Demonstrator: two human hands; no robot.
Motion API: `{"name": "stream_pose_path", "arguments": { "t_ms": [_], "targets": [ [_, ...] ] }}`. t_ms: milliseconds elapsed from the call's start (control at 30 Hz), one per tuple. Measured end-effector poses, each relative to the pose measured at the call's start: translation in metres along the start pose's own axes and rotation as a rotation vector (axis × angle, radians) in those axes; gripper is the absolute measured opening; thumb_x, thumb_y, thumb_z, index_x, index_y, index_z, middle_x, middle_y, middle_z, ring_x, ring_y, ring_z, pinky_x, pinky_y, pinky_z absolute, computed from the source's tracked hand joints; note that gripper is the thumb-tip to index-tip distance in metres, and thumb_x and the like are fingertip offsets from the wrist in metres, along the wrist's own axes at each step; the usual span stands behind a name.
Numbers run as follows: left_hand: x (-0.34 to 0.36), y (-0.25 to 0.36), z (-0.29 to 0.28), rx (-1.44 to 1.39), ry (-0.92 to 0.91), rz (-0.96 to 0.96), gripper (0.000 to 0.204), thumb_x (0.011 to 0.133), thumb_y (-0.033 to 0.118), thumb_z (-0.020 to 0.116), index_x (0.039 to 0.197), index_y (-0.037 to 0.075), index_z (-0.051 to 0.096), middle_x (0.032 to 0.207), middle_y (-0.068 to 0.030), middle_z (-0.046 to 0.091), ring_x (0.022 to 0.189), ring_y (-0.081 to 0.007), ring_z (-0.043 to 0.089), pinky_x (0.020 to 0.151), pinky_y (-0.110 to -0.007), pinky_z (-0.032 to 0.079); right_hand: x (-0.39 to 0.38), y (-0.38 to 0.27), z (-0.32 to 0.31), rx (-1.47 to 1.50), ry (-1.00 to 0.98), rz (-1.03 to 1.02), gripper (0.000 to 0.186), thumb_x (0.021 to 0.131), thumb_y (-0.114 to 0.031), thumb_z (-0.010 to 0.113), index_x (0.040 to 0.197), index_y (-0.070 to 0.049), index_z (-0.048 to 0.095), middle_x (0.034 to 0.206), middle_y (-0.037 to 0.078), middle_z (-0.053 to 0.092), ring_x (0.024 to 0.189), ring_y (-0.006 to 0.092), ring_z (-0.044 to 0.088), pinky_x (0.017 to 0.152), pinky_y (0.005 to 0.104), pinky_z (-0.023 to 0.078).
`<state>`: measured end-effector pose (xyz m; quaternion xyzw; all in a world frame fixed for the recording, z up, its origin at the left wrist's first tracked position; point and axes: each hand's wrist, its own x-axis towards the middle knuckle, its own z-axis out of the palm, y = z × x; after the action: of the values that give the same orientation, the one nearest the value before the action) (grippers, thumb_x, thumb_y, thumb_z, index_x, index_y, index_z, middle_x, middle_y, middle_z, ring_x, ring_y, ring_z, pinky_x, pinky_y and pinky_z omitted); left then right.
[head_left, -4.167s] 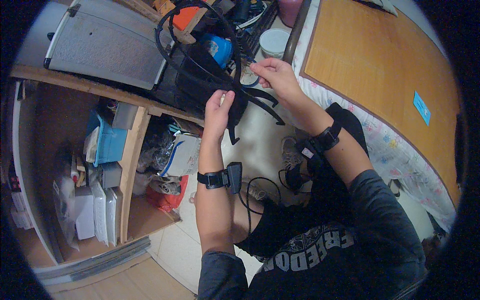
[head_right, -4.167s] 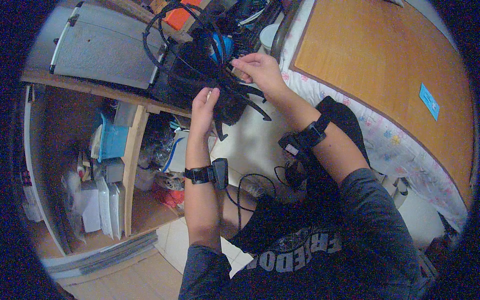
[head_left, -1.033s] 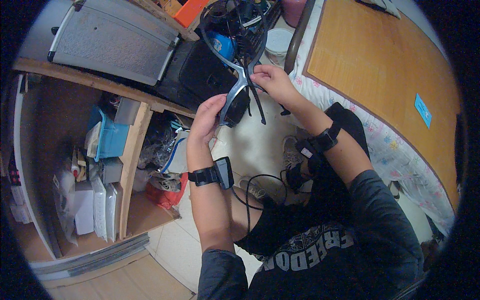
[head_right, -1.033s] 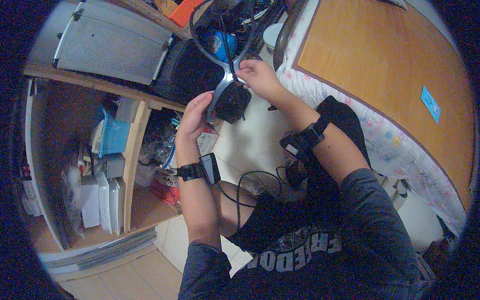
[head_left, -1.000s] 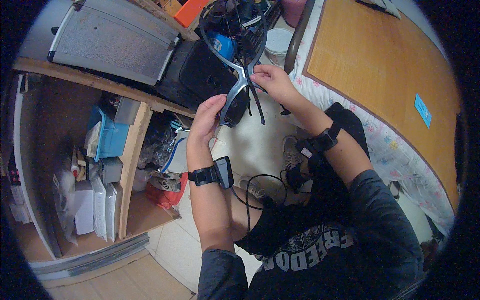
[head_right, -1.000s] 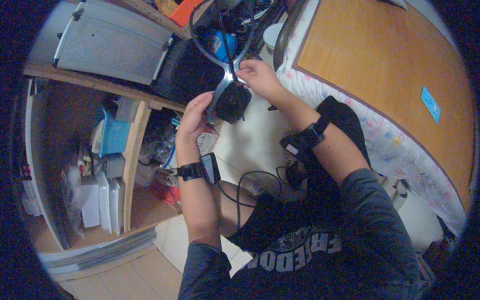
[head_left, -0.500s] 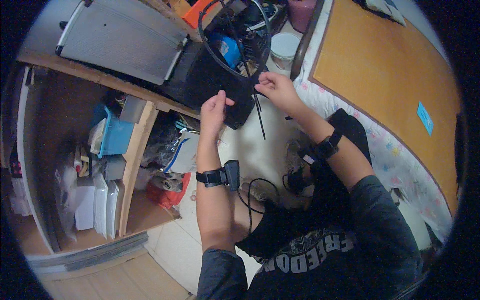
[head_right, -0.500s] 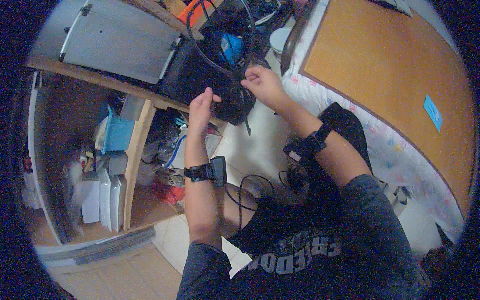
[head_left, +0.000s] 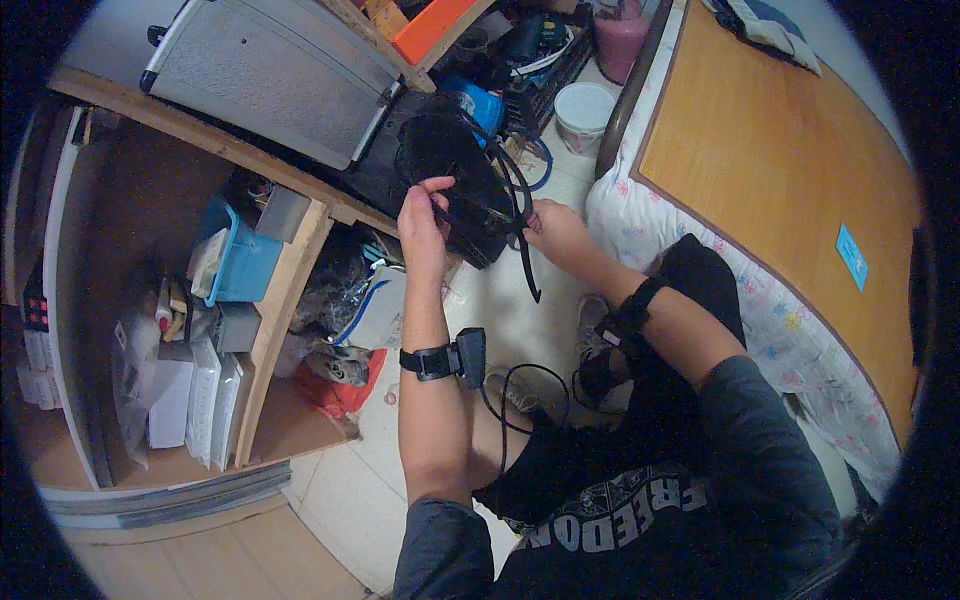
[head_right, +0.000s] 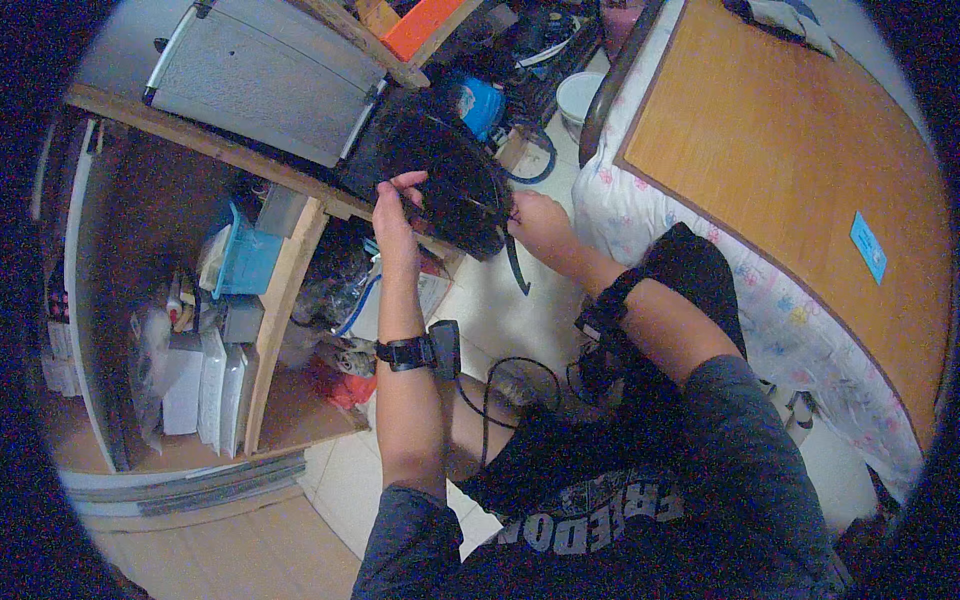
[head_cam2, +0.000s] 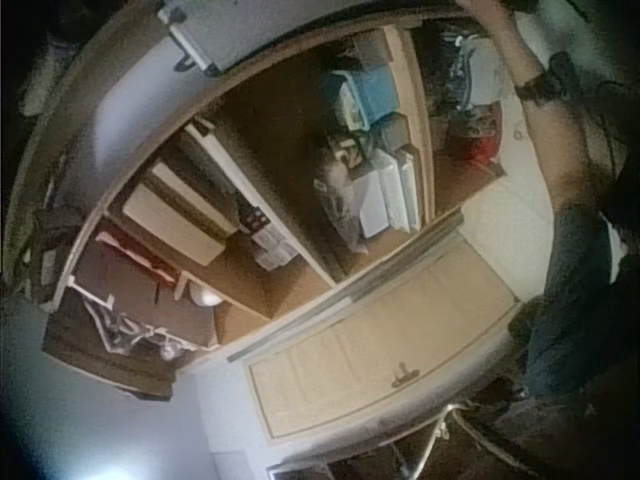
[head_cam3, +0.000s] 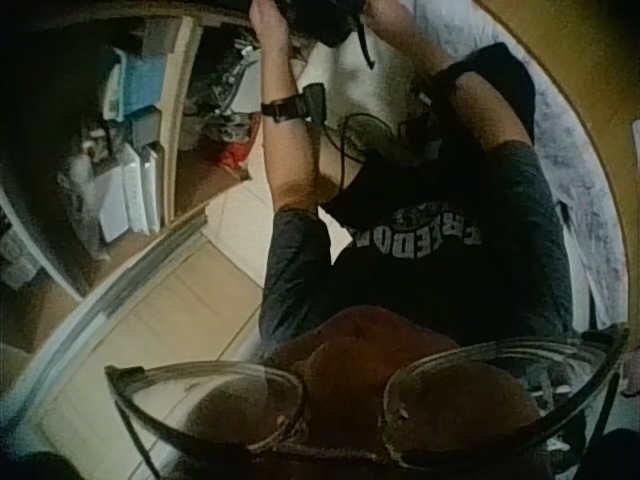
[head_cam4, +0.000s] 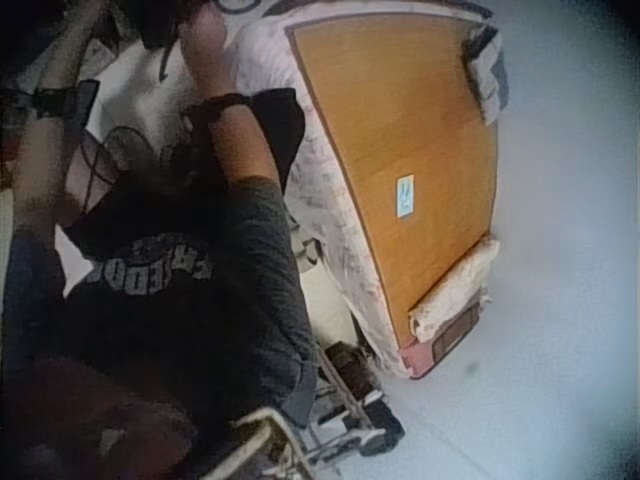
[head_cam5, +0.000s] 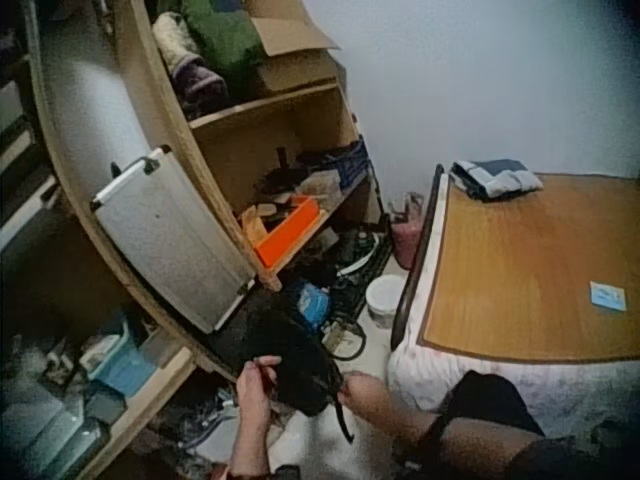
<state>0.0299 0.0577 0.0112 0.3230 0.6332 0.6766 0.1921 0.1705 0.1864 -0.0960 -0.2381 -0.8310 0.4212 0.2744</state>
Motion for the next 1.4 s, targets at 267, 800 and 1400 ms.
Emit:
{"name": "stream_pose_path", "arguments": {
  "t_ms": [267, 800, 1400],
  "targets": [
    [0.002, -0.037, -0.015, 0.558, -0.196, 0.213, 0.019, 0.091, 0.022, 0.054, 0.094, 0.005, 0.063, 0.073, -0.0011, 0.057, 0.061, -0.0102, 0.051, 0.055, -0.025, 0.04, -0.018, 0.018, 0.013, -0.455, -0.236, 0.036, 0.015, 0.076, -0.014, 0.058, 0.079, 0.001, 0.059, 0.08, 0.02, 0.062, 0.078, 0.0371, 0.063, 0.069, 0.0439, 0.052],
    [0.034, -0.163, 0.042, 0.387, -0.361, -0.3, 0.007, 0.091, 0.013, 0.054, 0.092, 0.006, 0.056, 0.08, -0.0024, 0.063, 0.071, -0.0136, 0.065, 0.053, -0.023, 0.047, -0.015, 0.008, 0.018, -0.644, -0.761, -0.024, 0.025, 0.074, -0.022, 0.063, 0.088, -0.002, 0.069, 0.089, 0.016, 0.068, 0.084, 0.0316, 0.067, 0.072, 0.0459, 0.053],
    [0.078, -0.215, 0.044, 0.647, -0.298, -0.072, 0.025, 0.09, 0.018, 0.053, 0.109, 0.003, 0.06, 0.075, -0.0084, 0.065, 0.063, -0.016, 0.064, 0.058, -0.033, 0.05, 0.018, -0.055, -0.016, -0.558, -0.55, 0.003, 0.018, 0.073, -0.009, 0.06, 0.088, -0.006, 0.07, 0.089, 0.012, 0.069, 0.081, 0.0289, 0.068, 0.065, 0.0431, 0.054]
  ]
}}
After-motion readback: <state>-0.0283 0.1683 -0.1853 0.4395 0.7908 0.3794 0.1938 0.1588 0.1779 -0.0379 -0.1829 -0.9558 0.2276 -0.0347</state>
